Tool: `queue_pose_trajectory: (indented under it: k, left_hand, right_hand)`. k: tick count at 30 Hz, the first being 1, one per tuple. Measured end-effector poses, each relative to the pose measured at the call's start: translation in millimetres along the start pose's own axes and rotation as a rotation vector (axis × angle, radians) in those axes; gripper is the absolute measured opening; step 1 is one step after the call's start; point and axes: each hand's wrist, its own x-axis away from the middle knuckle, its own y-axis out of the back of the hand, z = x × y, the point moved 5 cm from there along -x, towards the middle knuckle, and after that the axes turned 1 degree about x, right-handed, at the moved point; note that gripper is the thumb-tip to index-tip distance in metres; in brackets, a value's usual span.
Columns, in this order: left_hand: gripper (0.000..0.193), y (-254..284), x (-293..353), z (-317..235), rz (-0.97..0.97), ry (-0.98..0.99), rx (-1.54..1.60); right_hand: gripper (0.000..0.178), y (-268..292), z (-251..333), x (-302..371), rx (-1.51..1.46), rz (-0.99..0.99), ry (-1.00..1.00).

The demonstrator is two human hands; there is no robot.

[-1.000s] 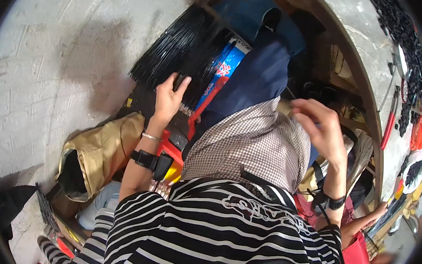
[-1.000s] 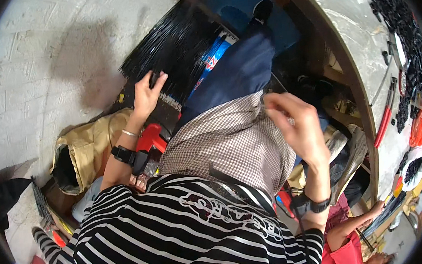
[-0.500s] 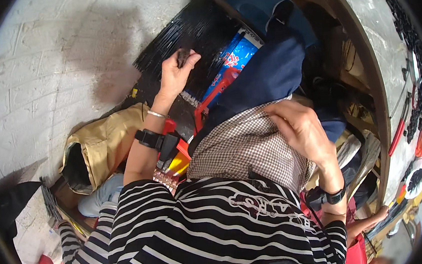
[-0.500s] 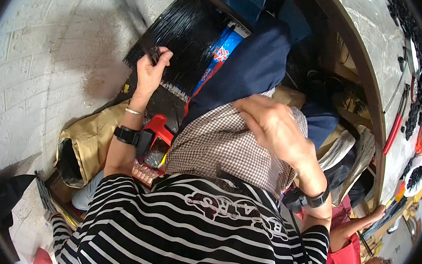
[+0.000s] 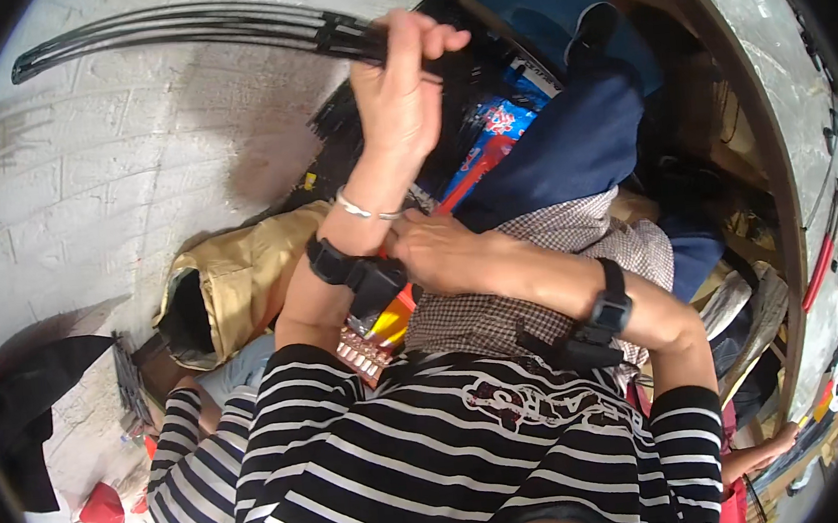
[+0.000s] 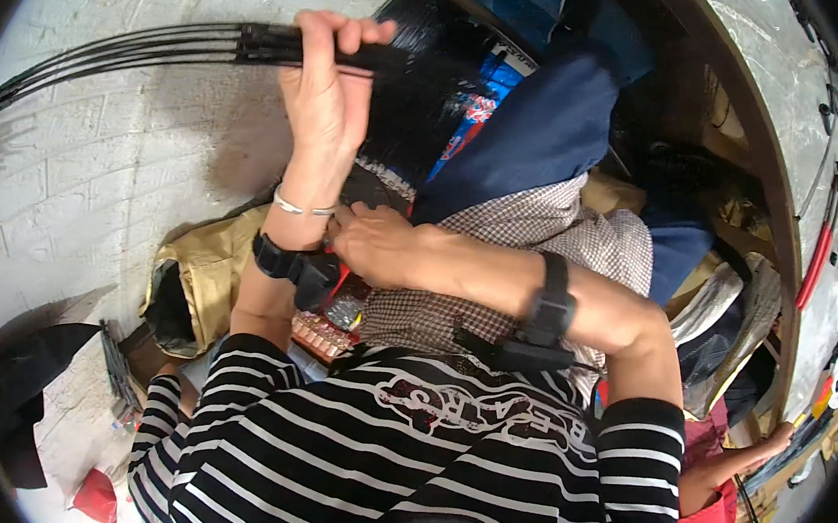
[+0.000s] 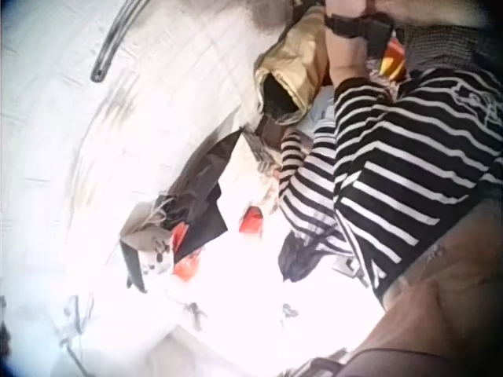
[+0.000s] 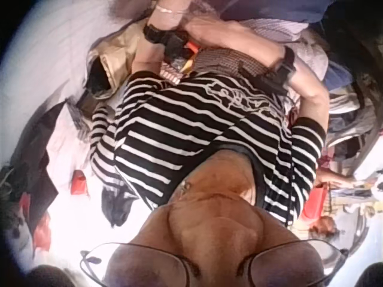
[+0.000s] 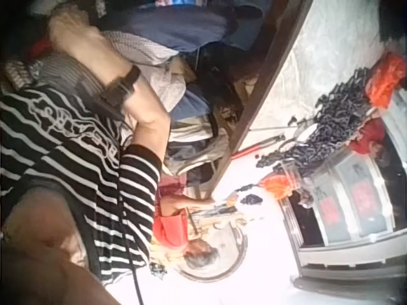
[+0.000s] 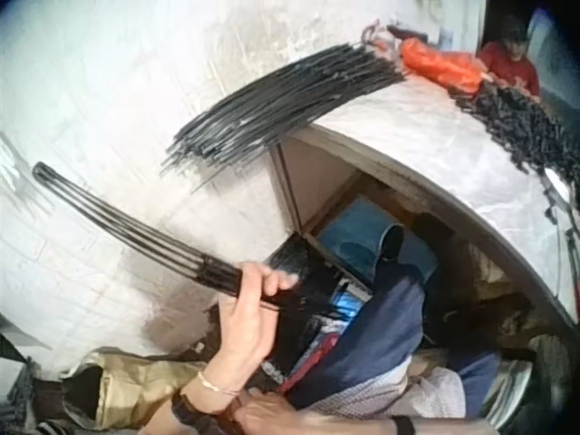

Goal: Assembling and grouping individual umbrella ribs or frame components into sets using a central hub and wire.

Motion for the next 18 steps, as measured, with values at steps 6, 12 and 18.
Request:
queue_pose_trajectory:
  k: [6,12,18]
  left_hand:
    - [0.024,-91,-5,-33,0.211,-0.105,0.244]
    - [0.037,-119,-29,-93,0.416,-0.05,0.081]
    - [0.031,-62,-33,-187,0.507,-0.182,-0.478]
  right_hand:
    - [0.04,-76,1,-17,-0.52,0.399,0.048]
    - [0.022,-22,30,-18,-0.345,0.474,0.127]
    - [0.018,61,-45,15,0.345,0.086,-0.129]
